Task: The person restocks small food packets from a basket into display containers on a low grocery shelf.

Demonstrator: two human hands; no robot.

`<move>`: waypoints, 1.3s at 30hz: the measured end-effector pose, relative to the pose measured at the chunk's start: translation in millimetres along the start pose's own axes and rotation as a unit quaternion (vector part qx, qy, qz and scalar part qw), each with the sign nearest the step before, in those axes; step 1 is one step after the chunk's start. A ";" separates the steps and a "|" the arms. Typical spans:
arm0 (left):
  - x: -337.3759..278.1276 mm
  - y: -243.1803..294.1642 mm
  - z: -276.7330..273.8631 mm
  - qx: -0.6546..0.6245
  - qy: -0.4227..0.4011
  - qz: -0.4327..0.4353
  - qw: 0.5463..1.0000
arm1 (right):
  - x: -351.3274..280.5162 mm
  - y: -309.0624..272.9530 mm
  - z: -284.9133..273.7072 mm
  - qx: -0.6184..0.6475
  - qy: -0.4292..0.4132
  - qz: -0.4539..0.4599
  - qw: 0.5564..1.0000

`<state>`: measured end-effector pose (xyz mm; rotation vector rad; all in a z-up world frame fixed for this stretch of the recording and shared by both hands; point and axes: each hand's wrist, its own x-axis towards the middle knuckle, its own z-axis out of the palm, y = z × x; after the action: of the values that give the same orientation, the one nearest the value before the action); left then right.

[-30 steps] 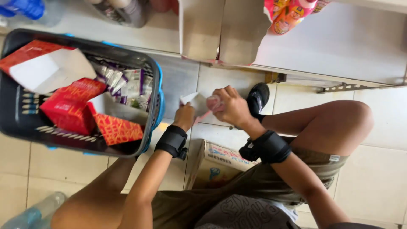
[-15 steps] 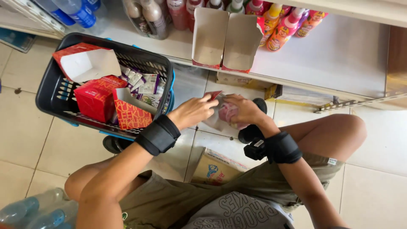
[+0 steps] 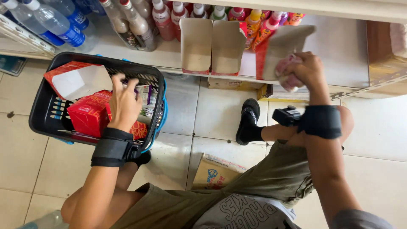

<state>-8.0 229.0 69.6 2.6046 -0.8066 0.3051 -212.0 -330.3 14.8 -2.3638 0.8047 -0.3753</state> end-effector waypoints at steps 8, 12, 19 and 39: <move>-27.0 -43.5 55.8 0.102 -0.289 -0.098 0.947 | 28.8 0.5 74.4 0.007 -0.034 0.006 0.999; -41.3 -127.3 144.6 0.122 -0.409 -0.036 0.904 | 41.9 2.4 86.4 0.265 -0.170 0.043 0.948; -45.3 -107.0 81.1 0.258 -0.345 -0.089 0.898 | -19.3 -36.7 35.5 0.094 -0.075 -0.120 0.986; 42.8 112.0 -78.9 0.100 -0.297 0.180 0.932 | -92.6 -164.6 86.2 0.111 -0.203 -0.308 0.923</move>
<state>-45.2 157.2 188.2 2.7509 -1.5347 -0.3488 -171.1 -129.0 44.8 -2.3106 -0.1831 -0.1944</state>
